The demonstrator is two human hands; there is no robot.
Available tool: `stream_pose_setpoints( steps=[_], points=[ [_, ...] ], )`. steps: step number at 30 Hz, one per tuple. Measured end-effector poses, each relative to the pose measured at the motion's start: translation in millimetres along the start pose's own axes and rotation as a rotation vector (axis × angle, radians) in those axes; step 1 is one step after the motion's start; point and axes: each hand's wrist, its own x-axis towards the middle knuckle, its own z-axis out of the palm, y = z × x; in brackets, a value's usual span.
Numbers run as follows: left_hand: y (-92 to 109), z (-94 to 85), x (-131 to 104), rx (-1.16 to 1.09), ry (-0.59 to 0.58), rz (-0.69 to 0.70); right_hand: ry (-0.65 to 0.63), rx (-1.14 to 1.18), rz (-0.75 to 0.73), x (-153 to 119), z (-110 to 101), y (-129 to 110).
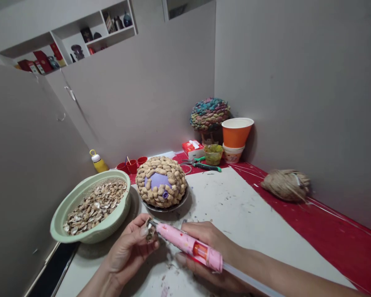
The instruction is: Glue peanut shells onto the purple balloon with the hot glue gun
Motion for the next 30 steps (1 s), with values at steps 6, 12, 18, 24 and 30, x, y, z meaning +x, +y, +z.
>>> stream_pose_setpoints(
  steps=[6,12,18,24,30],
  points=[
    [-1.6,-1.7,1.5,0.032,-0.025,0.015,0.004,0.015,-0.008,0.6,-1.0,-1.9],
    [-2.5,-2.0,1.6,0.040,-0.039,0.024,0.001,-0.007,0.015,-2.1,-1.5,-1.7],
    [-0.9,-1.9,2.7,0.002,0.069,0.003,0.003,0.019,0.023,-1.7,-2.0,-1.1],
    [-0.5,-3.0,4.4,0.033,0.091,0.026,0.030,-0.002,0.019,-2.3,-1.0,2.1],
    [2.1,-1.1,6.4,0.088,0.132,0.087,0.080,-0.004,-0.033,-3.5,0.2,4.4]
  ],
)
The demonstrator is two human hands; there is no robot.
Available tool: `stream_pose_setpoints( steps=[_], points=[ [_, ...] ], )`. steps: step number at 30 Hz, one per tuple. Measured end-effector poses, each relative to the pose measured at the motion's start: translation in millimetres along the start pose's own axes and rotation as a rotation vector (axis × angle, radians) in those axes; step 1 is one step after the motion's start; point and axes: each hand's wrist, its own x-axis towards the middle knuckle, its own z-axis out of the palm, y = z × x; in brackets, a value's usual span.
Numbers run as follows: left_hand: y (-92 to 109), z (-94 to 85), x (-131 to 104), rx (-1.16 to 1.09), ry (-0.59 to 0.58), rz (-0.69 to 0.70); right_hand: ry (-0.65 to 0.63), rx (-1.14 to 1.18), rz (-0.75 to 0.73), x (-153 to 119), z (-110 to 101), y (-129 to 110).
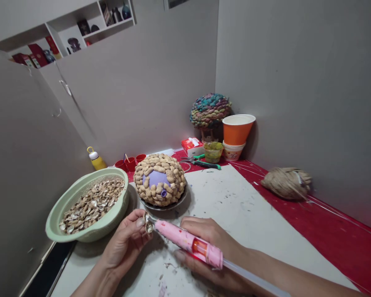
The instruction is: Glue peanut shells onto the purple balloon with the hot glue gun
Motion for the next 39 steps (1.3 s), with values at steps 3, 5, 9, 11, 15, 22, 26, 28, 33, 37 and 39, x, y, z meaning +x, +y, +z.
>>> stream_pose_setpoints(
  steps=[3,5,9,11,15,22,26,28,33,37,39],
  points=[
    [0,2.0,1,0.031,-0.021,0.016,0.006,-0.011,0.002,-1,0,0],
    [0,3.0,1,0.048,-0.041,0.035,0.003,-0.021,-0.002,-1,0,0],
    [-1,3.0,0,0.076,-0.044,0.068,-0.013,-0.040,0.000,-2,0,1],
    [-2,1.6,0,0.083,-0.047,0.073,-0.014,-0.047,-0.005,-3,1,1],
    [-3,-3.0,1,0.094,-0.075,0.075,-0.015,-0.052,-0.006,-3,1,2],
    [-4,-5.1,2,0.101,-0.084,0.075,-0.026,-0.063,0.014,-2,-1,0],
    [-3,-4.0,2,0.113,-0.078,0.075,-0.018,-0.075,-0.003,1,-1,-2],
    [-3,-4.0,2,0.114,-0.080,0.075,-0.017,-0.077,-0.007,1,-1,-3],
    [-4,-4.6,2,0.121,-0.095,0.075,-0.038,-0.078,0.022,0,-1,-2],
    [-5,-6.3,3,0.121,-0.105,0.078,-0.033,-0.092,0.011,-1,0,-1],
    [-5,-7.6,3,0.122,-0.114,0.076,-0.031,-0.095,0.010,-1,0,-1]
  ],
)
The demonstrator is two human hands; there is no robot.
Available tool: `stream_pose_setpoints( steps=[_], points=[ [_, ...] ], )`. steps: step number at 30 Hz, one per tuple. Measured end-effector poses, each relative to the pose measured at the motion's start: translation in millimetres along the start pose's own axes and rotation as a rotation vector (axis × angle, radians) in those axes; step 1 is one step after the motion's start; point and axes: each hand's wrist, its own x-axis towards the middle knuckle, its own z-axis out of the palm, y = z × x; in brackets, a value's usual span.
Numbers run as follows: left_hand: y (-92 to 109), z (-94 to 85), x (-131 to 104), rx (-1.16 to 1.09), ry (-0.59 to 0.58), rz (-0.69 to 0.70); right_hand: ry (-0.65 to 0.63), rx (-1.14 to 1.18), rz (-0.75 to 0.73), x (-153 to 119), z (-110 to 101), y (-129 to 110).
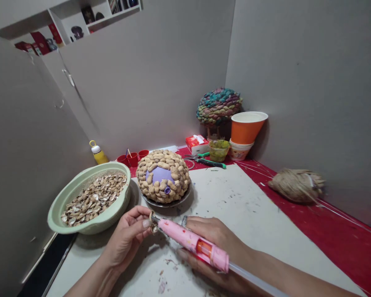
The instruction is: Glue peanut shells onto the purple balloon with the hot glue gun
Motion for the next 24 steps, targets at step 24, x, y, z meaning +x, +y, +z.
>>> stream_pose_setpoints(
  steps=[24],
  points=[
    [-1.3,-0.8,-0.8,0.044,0.013,0.017,0.005,-0.020,0.020,0.3,-1.9,-2.7]
  ],
)
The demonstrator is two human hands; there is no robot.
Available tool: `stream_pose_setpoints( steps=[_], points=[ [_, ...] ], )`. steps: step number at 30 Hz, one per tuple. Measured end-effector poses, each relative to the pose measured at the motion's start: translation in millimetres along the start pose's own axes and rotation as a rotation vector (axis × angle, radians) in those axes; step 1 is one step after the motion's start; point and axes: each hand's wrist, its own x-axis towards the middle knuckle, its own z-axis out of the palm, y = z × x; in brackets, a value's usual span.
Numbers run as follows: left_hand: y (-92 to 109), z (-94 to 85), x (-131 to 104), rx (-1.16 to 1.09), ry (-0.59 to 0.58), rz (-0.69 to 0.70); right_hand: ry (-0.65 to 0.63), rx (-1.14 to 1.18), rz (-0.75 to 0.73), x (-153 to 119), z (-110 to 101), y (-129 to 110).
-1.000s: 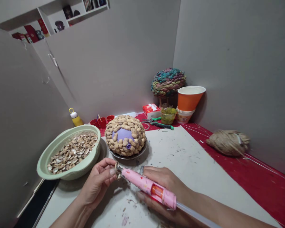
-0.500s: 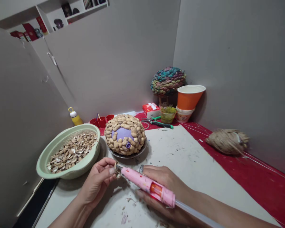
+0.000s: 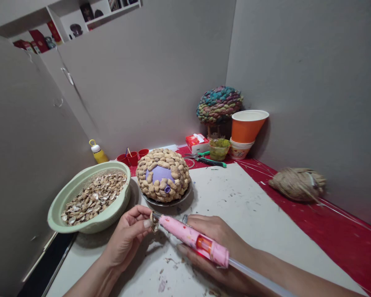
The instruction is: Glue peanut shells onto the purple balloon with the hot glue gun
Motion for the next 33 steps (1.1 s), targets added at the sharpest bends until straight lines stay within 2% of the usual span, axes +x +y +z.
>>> stream_pose_setpoints(
  steps=[20,33],
  points=[
    [3.7,3.5,-1.1,0.013,0.006,-0.001,0.019,-0.033,0.034,1.3,0.9,1.6],
    [2.3,2.9,1.1,-0.059,0.014,-0.018,-0.026,-0.021,0.089,1.2,0.0,-0.4]
  ],
)
